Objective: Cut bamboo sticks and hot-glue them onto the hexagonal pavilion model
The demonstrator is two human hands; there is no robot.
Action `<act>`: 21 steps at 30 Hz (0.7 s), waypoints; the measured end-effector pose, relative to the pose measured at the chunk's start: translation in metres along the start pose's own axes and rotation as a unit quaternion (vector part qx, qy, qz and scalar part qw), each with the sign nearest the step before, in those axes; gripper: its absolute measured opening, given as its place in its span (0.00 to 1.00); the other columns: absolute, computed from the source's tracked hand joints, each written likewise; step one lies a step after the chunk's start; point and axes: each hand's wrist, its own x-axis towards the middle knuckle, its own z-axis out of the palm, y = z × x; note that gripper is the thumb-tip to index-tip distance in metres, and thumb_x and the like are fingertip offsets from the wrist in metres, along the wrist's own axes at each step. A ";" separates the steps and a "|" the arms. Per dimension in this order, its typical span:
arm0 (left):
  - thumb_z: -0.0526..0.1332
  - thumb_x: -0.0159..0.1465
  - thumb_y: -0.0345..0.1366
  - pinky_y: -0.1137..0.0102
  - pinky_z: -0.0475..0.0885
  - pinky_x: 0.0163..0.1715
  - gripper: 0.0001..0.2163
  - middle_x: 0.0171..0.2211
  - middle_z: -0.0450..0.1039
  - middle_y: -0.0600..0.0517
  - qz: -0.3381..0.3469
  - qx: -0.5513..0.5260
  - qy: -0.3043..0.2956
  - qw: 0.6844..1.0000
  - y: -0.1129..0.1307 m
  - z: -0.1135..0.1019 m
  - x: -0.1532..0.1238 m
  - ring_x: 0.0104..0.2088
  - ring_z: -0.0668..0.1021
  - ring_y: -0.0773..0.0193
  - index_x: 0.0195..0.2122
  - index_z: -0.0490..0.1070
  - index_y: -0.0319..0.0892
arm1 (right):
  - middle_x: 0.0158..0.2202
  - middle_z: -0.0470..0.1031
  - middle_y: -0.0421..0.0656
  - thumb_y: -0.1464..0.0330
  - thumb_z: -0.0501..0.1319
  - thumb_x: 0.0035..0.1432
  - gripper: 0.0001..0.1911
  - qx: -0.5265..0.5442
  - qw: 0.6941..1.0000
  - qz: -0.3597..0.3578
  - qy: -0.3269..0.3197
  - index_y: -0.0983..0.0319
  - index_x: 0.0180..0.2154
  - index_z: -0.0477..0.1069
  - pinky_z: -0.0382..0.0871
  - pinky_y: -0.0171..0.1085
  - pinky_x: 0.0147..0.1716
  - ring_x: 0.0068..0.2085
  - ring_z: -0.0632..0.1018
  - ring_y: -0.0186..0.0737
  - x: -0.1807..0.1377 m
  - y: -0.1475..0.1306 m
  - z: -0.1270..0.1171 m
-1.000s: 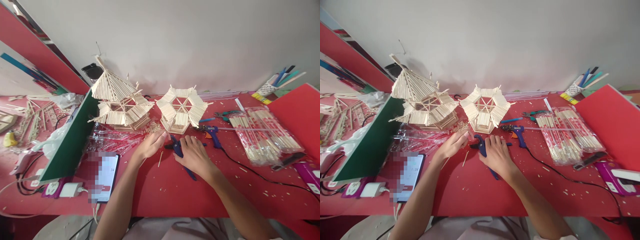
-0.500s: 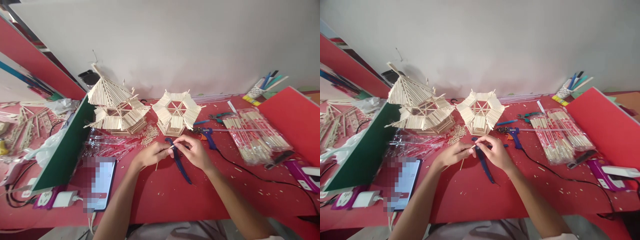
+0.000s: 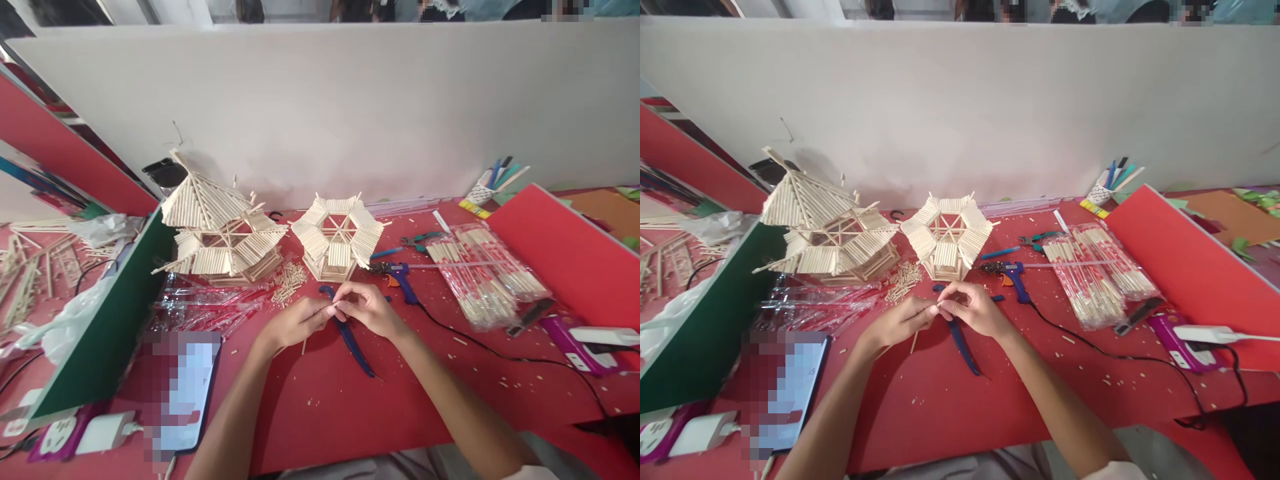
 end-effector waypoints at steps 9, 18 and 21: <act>0.57 0.73 0.41 0.70 0.76 0.41 0.14 0.42 0.81 0.45 0.139 0.067 0.134 0.979 -0.002 0.000 0.002 0.39 0.81 0.63 0.54 0.73 0.41 | 0.24 0.68 0.36 0.59 0.75 0.48 0.17 0.191 0.977 -0.012 0.095 0.60 0.25 0.70 0.58 0.33 0.21 0.22 0.66 0.30 0.002 0.001 -0.023; 0.62 0.69 0.28 0.71 0.80 0.45 0.17 0.47 0.81 0.45 0.335 0.224 0.342 0.849 -0.010 0.027 0.021 0.46 0.83 0.63 0.58 0.73 0.45 | 0.21 0.70 0.38 0.61 0.79 0.41 0.15 0.285 0.947 0.064 0.136 0.61 0.25 0.78 0.53 0.31 0.20 0.22 0.65 0.28 0.004 0.000 -0.021; 0.62 0.69 0.28 0.70 0.80 0.44 0.18 0.49 0.80 0.45 0.334 0.269 0.354 0.831 -0.012 0.032 0.024 0.46 0.83 0.62 0.59 0.72 0.45 | 0.21 0.70 0.38 0.60 0.79 0.41 0.15 0.300 0.940 0.069 0.149 0.61 0.25 0.79 0.54 0.30 0.20 0.23 0.65 0.28 0.004 0.000 -0.019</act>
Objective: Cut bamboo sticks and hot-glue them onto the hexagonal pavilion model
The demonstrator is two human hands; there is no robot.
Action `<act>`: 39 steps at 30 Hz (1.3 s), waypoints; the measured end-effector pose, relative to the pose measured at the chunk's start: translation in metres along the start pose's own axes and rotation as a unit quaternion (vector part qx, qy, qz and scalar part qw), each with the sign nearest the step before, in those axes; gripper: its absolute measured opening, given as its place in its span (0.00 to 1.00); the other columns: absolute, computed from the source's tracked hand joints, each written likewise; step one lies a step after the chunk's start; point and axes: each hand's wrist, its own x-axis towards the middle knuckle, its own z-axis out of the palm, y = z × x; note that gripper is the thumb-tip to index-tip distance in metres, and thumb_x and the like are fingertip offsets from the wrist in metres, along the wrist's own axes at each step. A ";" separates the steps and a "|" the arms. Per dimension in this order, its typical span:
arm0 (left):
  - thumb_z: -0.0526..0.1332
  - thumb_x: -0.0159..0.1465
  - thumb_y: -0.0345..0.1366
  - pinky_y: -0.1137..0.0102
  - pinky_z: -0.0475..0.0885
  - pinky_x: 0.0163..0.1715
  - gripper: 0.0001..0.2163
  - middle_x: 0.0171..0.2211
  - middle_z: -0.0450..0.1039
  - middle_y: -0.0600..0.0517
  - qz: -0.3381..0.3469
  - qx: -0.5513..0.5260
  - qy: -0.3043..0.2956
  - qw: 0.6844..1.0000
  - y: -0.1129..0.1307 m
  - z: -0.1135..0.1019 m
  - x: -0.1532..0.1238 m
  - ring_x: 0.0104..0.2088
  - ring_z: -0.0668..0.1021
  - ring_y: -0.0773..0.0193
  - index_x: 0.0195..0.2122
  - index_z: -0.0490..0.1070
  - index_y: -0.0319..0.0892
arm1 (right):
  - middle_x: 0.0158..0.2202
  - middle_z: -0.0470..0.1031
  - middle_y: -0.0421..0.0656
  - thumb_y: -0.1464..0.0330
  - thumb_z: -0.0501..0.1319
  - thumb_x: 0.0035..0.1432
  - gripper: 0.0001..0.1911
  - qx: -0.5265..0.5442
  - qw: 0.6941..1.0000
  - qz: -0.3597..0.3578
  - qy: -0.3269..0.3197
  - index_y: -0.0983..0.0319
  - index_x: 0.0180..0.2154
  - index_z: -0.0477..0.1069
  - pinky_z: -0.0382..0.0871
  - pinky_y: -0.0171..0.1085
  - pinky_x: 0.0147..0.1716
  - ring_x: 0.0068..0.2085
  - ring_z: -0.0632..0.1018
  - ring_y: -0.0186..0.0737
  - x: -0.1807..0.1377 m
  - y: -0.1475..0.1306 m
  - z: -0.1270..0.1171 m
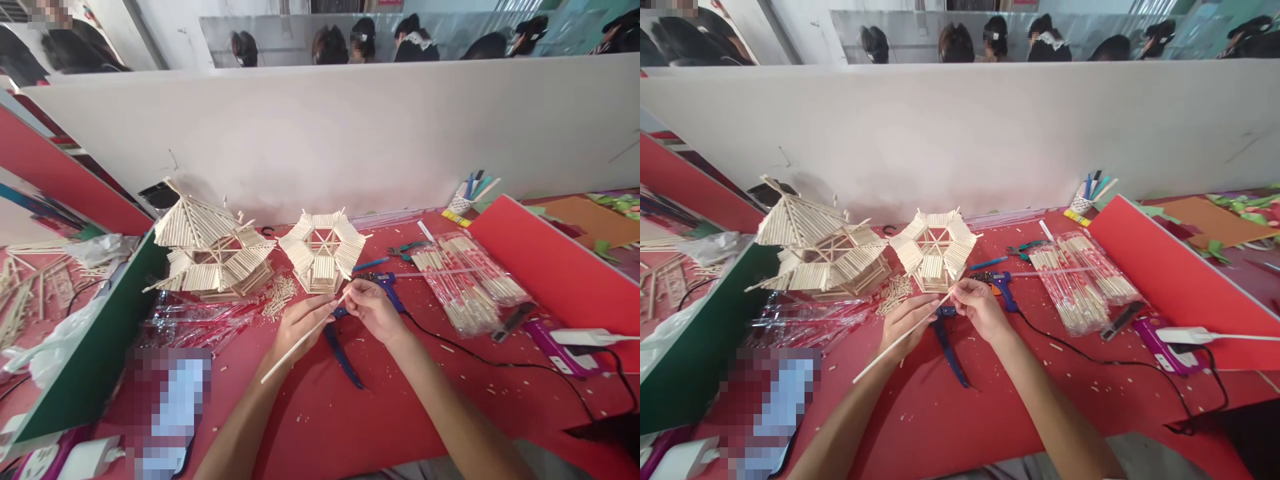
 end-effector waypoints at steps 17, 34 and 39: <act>0.59 0.71 0.27 0.62 0.70 0.53 0.17 0.53 0.79 0.42 0.102 0.204 -0.035 0.973 -0.010 0.000 0.024 0.55 0.79 0.57 0.60 0.70 0.38 | 0.24 0.70 0.39 0.56 0.73 0.50 0.16 -0.050 0.998 -0.031 -0.013 0.62 0.27 0.78 0.55 0.32 0.22 0.25 0.66 0.31 0.002 -0.009 -0.003; 0.58 0.71 0.27 0.60 0.73 0.52 0.20 0.55 0.77 0.42 0.080 0.228 -0.070 0.968 -0.002 -0.001 0.036 0.54 0.79 0.55 0.63 0.66 0.37 | 0.26 0.73 0.41 0.56 0.71 0.53 0.14 -0.110 0.993 -0.041 -0.030 0.61 0.30 0.79 0.57 0.33 0.22 0.26 0.68 0.32 0.000 -0.016 -0.008; 0.56 0.71 0.26 0.60 0.74 0.51 0.20 0.55 0.77 0.42 0.089 0.234 -0.081 0.965 -0.001 -0.003 0.036 0.54 0.79 0.54 0.64 0.66 0.37 | 0.26 0.73 0.40 0.56 0.71 0.53 0.14 -0.124 0.991 -0.044 -0.024 0.60 0.30 0.79 0.58 0.33 0.22 0.26 0.68 0.32 -0.001 -0.018 -0.008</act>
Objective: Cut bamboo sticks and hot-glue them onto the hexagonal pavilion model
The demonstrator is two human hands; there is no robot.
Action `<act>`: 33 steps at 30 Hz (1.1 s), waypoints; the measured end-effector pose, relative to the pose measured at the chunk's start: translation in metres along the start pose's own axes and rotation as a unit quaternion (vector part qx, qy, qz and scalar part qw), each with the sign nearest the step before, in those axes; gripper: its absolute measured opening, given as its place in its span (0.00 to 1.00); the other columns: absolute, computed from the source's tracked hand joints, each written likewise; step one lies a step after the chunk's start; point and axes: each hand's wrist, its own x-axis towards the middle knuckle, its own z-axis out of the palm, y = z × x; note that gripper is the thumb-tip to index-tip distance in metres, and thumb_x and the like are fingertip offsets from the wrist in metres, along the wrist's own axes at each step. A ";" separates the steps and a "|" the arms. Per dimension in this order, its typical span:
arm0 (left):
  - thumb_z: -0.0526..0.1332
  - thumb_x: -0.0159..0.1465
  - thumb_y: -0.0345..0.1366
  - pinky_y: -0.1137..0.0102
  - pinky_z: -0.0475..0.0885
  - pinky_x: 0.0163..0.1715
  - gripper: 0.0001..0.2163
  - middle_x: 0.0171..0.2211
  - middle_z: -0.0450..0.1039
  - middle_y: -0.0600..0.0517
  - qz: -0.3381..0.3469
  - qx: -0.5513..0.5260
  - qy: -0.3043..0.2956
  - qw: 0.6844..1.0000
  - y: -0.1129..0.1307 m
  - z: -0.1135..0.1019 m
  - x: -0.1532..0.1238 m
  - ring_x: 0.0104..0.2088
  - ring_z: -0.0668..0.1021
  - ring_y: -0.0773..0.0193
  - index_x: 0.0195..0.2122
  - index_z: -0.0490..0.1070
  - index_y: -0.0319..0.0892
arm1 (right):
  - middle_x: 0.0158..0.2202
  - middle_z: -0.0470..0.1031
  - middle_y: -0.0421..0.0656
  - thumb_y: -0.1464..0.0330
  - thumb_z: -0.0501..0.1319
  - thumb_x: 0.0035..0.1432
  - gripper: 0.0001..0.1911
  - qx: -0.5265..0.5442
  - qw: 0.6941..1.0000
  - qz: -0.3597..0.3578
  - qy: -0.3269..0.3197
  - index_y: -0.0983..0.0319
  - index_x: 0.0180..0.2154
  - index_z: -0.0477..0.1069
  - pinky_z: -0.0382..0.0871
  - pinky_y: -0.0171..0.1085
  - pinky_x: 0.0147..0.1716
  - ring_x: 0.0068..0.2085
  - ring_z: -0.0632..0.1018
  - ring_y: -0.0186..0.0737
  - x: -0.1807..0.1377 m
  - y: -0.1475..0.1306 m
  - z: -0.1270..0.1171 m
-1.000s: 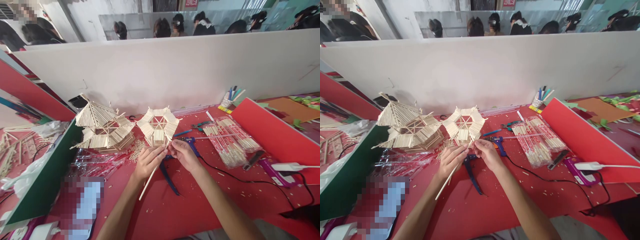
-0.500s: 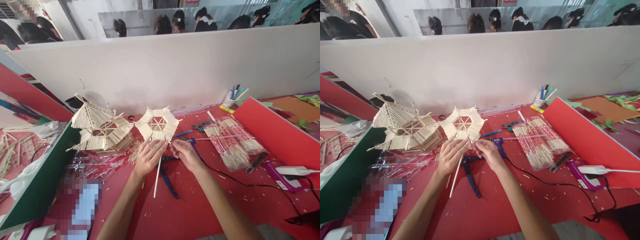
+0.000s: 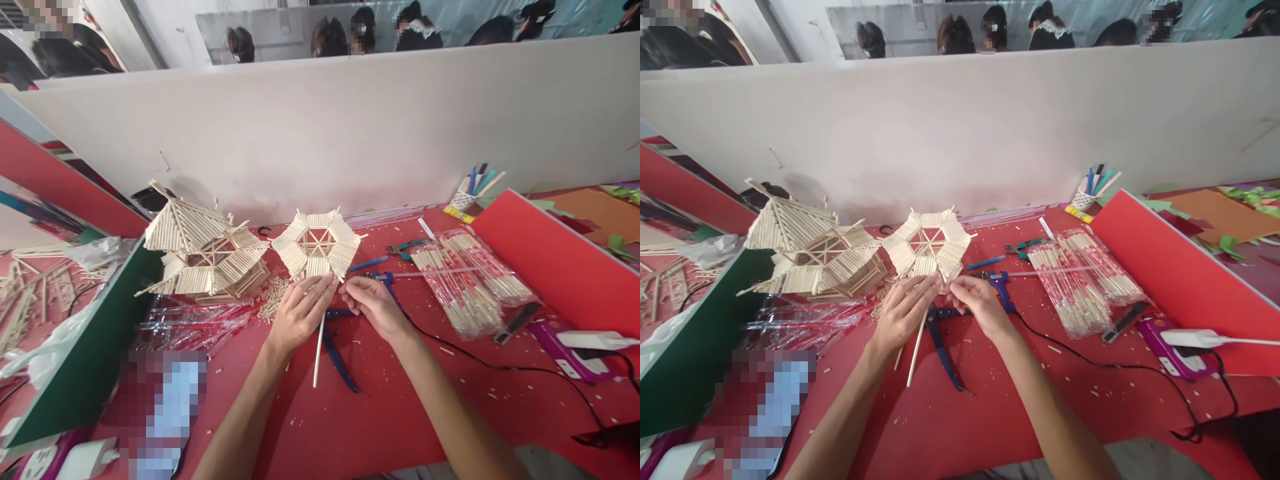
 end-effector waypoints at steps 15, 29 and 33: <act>0.55 0.72 0.26 0.60 0.73 0.53 0.18 0.54 0.79 0.42 -0.008 0.014 -0.014 1.000 0.003 0.000 0.000 0.54 0.79 0.55 0.62 0.67 0.39 | 0.27 0.73 0.40 0.56 0.69 0.56 0.13 -0.026 0.999 -0.018 -0.005 0.59 0.31 0.80 0.59 0.33 0.23 0.26 0.69 0.33 -0.004 -0.007 -0.001; 0.56 0.72 0.28 0.61 0.73 0.50 0.14 0.52 0.79 0.41 -0.032 0.007 -0.025 0.999 0.005 -0.002 0.001 0.52 0.78 0.54 0.58 0.68 0.38 | 0.39 0.77 0.44 0.58 0.65 0.62 0.13 -0.165 0.977 -0.127 0.050 0.56 0.45 0.76 0.72 0.39 0.36 0.38 0.76 0.41 -0.007 -0.011 -0.004; 0.57 0.72 0.29 0.62 0.73 0.50 0.13 0.50 0.79 0.42 -0.036 -0.002 -0.005 0.999 0.003 0.000 -0.001 0.52 0.79 0.55 0.56 0.69 0.40 | 0.47 0.76 0.46 0.61 0.63 0.65 0.17 -0.219 0.964 -0.150 0.012 0.54 0.55 0.71 0.73 0.42 0.46 0.45 0.77 0.44 -0.009 -0.007 0.002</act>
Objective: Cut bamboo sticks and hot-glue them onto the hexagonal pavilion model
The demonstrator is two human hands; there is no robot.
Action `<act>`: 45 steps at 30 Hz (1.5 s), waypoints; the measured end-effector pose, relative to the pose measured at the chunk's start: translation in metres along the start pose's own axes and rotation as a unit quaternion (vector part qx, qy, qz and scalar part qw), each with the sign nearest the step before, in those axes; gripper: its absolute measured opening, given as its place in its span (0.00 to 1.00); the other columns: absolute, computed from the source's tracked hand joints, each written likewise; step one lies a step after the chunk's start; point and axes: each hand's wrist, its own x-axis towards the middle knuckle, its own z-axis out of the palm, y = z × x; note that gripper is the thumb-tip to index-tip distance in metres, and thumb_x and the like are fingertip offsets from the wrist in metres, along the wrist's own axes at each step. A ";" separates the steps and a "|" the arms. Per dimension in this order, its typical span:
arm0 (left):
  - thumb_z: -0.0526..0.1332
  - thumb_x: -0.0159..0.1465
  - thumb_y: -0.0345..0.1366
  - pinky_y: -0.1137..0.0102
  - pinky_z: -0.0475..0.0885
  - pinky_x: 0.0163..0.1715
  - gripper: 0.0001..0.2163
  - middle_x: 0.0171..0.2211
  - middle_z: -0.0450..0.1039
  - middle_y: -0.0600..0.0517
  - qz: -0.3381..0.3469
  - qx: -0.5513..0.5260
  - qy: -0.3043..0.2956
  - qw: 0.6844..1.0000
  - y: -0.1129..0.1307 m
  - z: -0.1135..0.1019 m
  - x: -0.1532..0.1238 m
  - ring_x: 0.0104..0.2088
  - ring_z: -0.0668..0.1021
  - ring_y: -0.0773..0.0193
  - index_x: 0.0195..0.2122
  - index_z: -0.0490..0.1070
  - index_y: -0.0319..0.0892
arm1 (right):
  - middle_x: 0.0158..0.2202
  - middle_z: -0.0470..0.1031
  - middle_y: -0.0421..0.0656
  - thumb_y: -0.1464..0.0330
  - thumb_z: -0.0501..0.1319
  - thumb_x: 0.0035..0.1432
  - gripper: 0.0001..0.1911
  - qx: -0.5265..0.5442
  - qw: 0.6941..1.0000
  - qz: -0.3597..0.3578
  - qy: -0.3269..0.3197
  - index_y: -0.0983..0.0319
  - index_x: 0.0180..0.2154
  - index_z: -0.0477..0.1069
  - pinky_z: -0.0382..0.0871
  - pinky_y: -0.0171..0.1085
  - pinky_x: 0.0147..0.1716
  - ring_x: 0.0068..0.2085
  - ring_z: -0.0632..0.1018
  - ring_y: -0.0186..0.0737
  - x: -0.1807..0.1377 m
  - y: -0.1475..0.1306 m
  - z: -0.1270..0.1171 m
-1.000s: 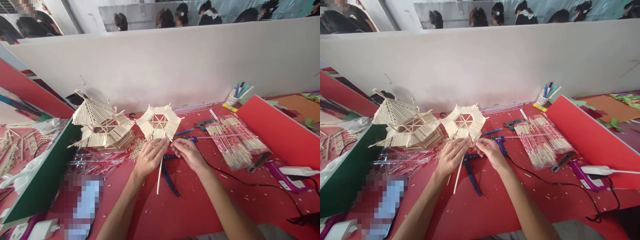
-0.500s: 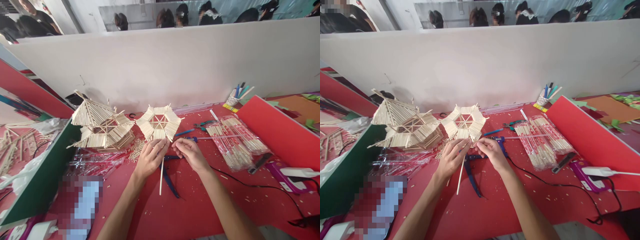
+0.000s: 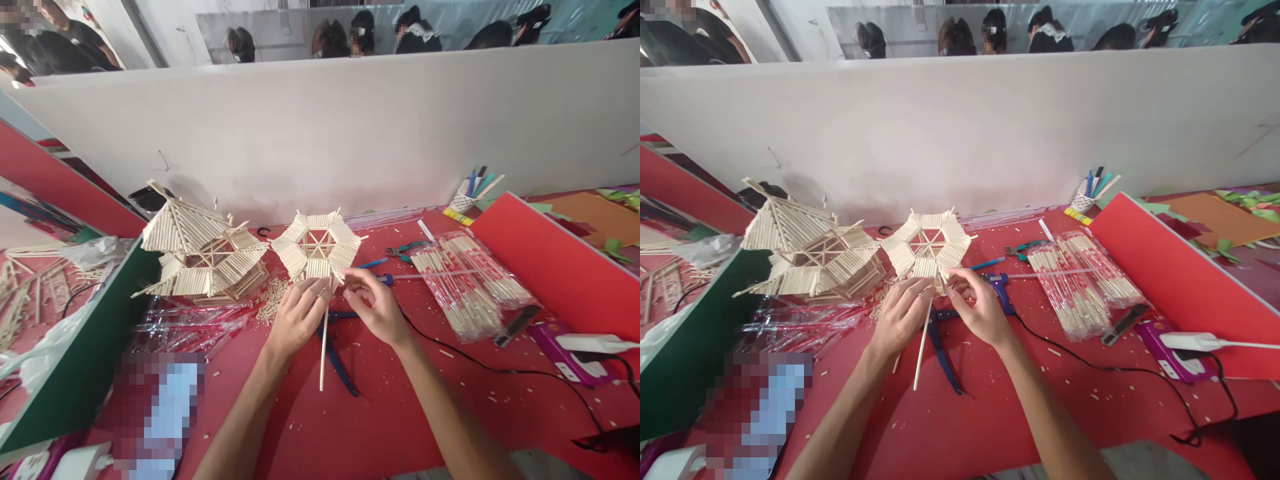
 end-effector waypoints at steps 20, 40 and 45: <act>0.58 0.71 0.27 0.64 0.70 0.45 0.08 0.42 0.80 0.46 -0.014 0.009 0.007 1.000 0.001 -0.003 0.004 0.46 0.79 0.58 0.48 0.72 0.41 | 0.30 0.79 0.45 0.58 0.59 0.65 0.14 -0.571 0.797 0.194 -0.030 0.58 0.30 0.68 0.54 0.38 0.27 0.32 0.78 0.47 0.005 0.004 -0.076; 0.59 0.69 0.25 0.65 0.69 0.46 0.09 0.41 0.81 0.47 0.001 0.007 0.017 1.000 -0.001 -0.006 0.008 0.47 0.80 0.59 0.48 0.74 0.40 | 0.42 0.77 0.45 0.65 0.61 0.68 0.05 -0.479 0.848 -0.015 -0.225 0.58 0.42 0.73 0.65 0.38 0.41 0.44 0.77 0.44 0.004 0.015 -0.029; 0.61 0.68 0.24 0.64 0.70 0.46 0.10 0.42 0.82 0.47 0.014 0.012 0.019 1.000 -0.002 -0.006 0.008 0.46 0.80 0.58 0.49 0.73 0.39 | 0.43 0.76 0.46 0.66 0.59 0.69 0.07 -0.515 0.816 -0.039 -0.260 0.61 0.44 0.73 0.66 0.39 0.41 0.46 0.77 0.45 0.002 0.018 -0.012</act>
